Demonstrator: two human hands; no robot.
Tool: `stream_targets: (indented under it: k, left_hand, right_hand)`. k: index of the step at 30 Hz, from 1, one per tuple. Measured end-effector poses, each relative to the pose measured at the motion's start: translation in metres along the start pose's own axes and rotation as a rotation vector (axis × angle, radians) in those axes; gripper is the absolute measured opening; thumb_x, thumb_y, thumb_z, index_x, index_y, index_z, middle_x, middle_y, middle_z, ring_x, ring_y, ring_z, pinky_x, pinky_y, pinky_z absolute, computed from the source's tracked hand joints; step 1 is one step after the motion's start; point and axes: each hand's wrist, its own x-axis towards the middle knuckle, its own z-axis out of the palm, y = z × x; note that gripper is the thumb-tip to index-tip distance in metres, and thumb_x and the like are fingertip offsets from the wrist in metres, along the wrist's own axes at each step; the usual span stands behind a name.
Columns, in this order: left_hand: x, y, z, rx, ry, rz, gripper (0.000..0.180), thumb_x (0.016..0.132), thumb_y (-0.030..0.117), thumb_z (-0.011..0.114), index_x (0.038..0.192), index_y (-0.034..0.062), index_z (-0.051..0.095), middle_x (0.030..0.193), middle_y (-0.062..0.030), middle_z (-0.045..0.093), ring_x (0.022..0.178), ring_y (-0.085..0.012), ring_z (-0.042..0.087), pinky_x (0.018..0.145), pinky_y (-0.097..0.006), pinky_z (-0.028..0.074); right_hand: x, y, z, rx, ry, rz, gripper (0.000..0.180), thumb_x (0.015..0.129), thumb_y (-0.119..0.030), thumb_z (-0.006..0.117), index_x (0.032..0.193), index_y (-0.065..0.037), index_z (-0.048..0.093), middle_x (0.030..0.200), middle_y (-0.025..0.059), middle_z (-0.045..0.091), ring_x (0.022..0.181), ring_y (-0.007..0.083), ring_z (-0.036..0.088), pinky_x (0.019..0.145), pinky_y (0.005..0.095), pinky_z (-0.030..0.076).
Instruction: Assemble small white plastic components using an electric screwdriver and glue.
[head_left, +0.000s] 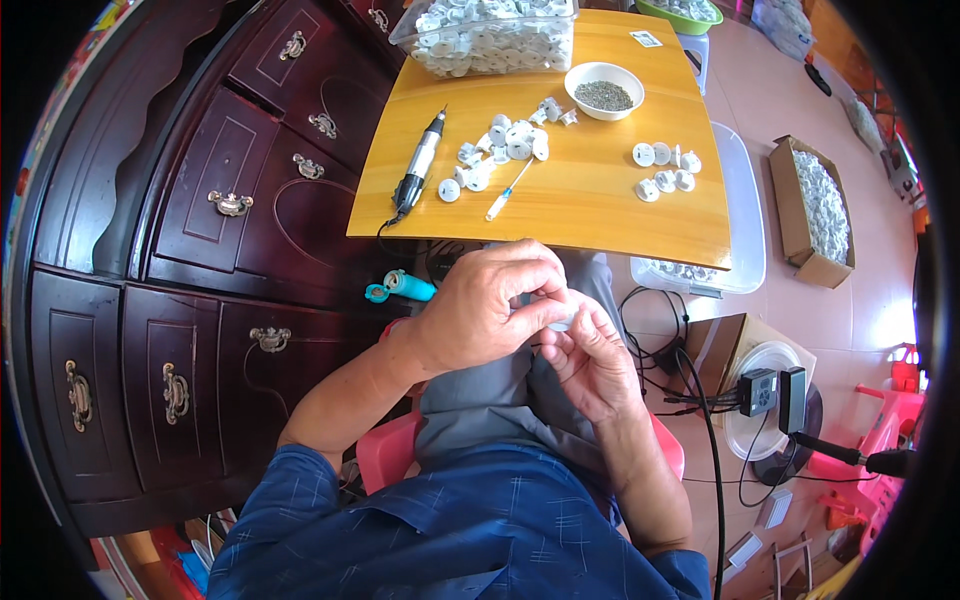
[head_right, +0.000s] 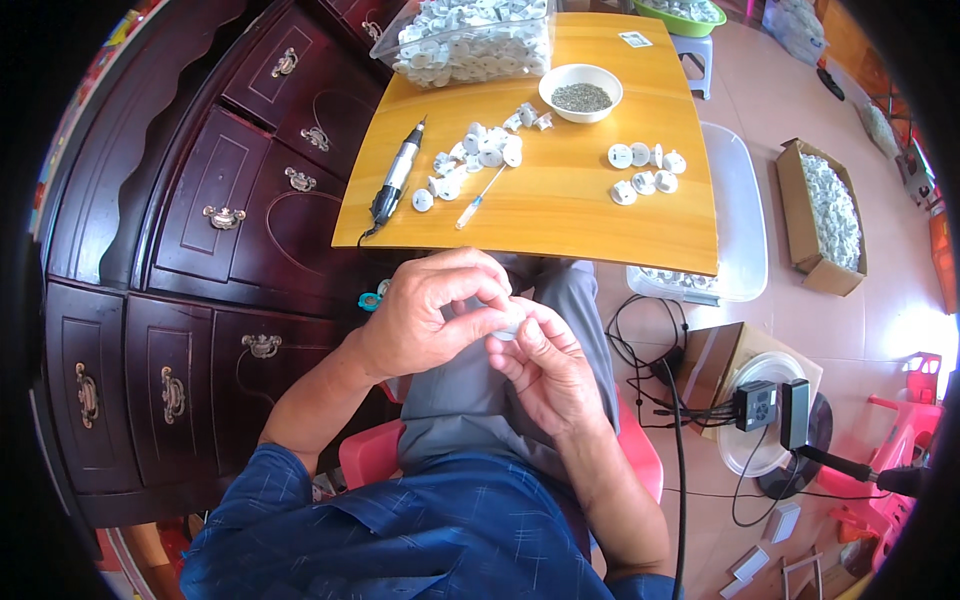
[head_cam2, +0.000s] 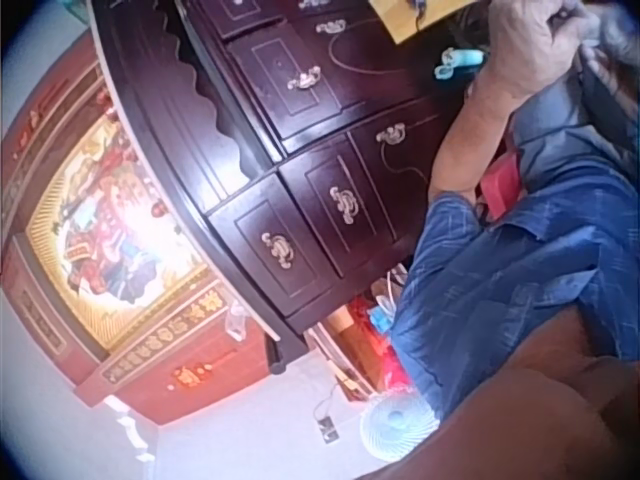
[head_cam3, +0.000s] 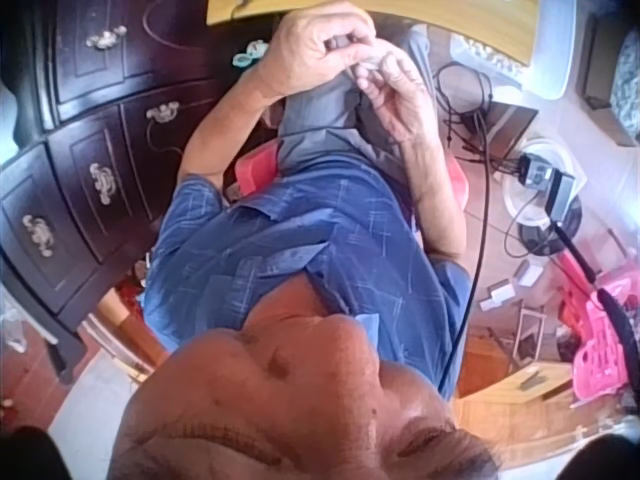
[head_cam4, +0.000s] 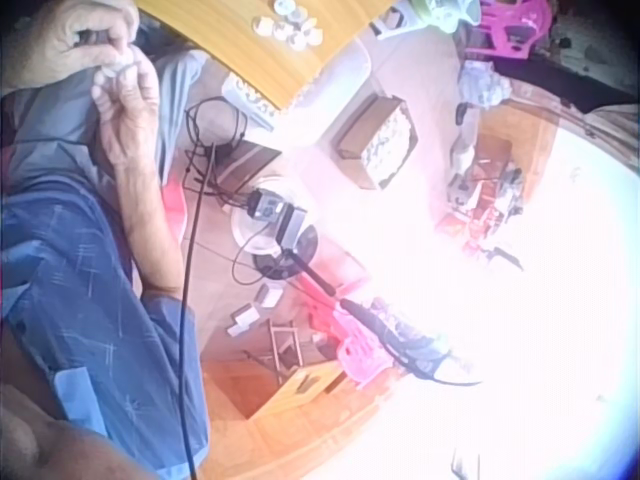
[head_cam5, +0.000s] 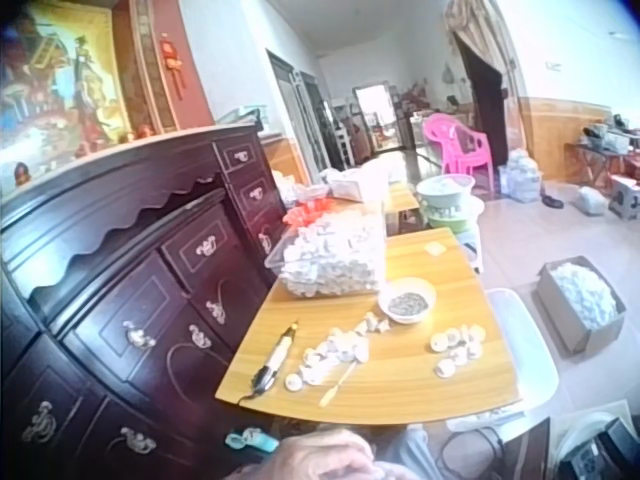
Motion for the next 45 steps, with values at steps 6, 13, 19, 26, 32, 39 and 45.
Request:
stream_targets:
  k: [6, 13, 19, 26, 32, 39, 45]
  left_hand:
    - [0.0, 0.0, -0.001, -0.004, -0.013, -0.004, 0.01, 0.078, 0.003, 0.074, 0.084, 0.002, 0.066, 0.091, -0.0082, 0.066, 0.079, -0.0213, 0.066, 0.069, -0.03, 0.052]
    - [-0.007, 0.001, 0.003, 0.138, 0.048, 0.07, 0.01, 0.078, 0.003, 0.074, 0.084, 0.002, 0.066, 0.089, -0.0085, 0.066, 0.079, -0.0222, 0.067, 0.071, -0.03, 0.052]
    - [-0.008, 0.001, -0.001, -0.04, -0.029, -0.198, 0.014, 0.079, 0.001, 0.073, 0.091, 0.0005, 0.064, 0.082, -0.0087, 0.066, 0.073, -0.0181, 0.067, 0.068, -0.029, 0.052]
    - [-0.014, -0.009, -0.001, -0.111, -0.136, -0.225, 0.015, 0.084, 0.004, 0.071, 0.098, 0.0011, 0.065, 0.08, -0.006, 0.066, 0.072, -0.0132, 0.065, 0.069, -0.027, 0.052]
    - [-0.004, -0.064, -0.044, -0.13, 0.2, -0.341, 0.032, 0.094, 0.021, 0.067, 0.118, 0.0004, 0.06, 0.092, -0.0044, 0.065, 0.077, -0.0091, 0.061, 0.072, -0.025, 0.05]
    - [0.01, -0.148, -0.1, 0.747, 0.293, -0.572, 0.064, 0.083, 0.035, 0.071, 0.132, 0.0, 0.05, 0.124, -0.0212, 0.058, 0.112, -0.0361, 0.06, 0.095, -0.043, 0.049]
    - [0.039, -0.174, -0.092, 0.795, 0.051, -0.828, 0.062, 0.081, 0.042, 0.069, 0.121, -0.0026, 0.055, 0.116, -0.0228, 0.063, 0.108, -0.0358, 0.062, 0.093, -0.042, 0.049]
  right_hand:
    - [0.0, 0.001, -0.002, -0.013, -0.012, -0.016, 0.035, 0.098, -0.02, 0.058, 0.126, 0.0, 0.054, 0.111, 0.0122, 0.066, 0.093, 0.0198, 0.069, 0.081, 0.0306, 0.06]
    - [-0.001, 0.003, -0.001, -0.133, 0.032, -0.049, 0.03, 0.098, -0.015, 0.059, 0.124, -0.001, 0.058, 0.111, 0.0125, 0.067, 0.094, 0.0205, 0.07, 0.081, 0.0314, 0.06]
    - [-0.002, 0.01, -0.001, -0.49, 0.022, -0.241, 0.027, 0.094, -0.006, 0.064, 0.12, -0.001, 0.062, 0.11, 0.0094, 0.068, 0.094, 0.0162, 0.067, 0.084, 0.029, 0.056]
    - [-0.003, 0.012, 0.011, -0.607, 0.047, -0.247, 0.029, 0.094, -0.002, 0.063, 0.122, 0.0, 0.061, 0.104, 0.0093, 0.069, 0.091, 0.014, 0.066, 0.081, 0.0283, 0.055]
    - [-0.002, 0.008, 0.009, -0.531, 0.171, -0.161, 0.027, 0.093, -0.003, 0.063, 0.12, 0.0, 0.062, 0.101, 0.0094, 0.07, 0.085, 0.0146, 0.068, 0.075, 0.0269, 0.056]
    - [-0.001, 0.01, 0.007, -0.53, 0.138, -0.108, 0.021, 0.093, -0.003, 0.062, 0.114, 0.0, 0.065, 0.098, 0.0088, 0.07, 0.083, 0.0137, 0.067, 0.075, 0.0264, 0.055]
    - [-0.001, 0.01, 0.01, -0.6, 0.152, -0.148, 0.022, 0.091, 0.0, 0.066, 0.112, 0.001, 0.065, 0.097, 0.0062, 0.069, 0.081, 0.0103, 0.065, 0.076, 0.0239, 0.054]
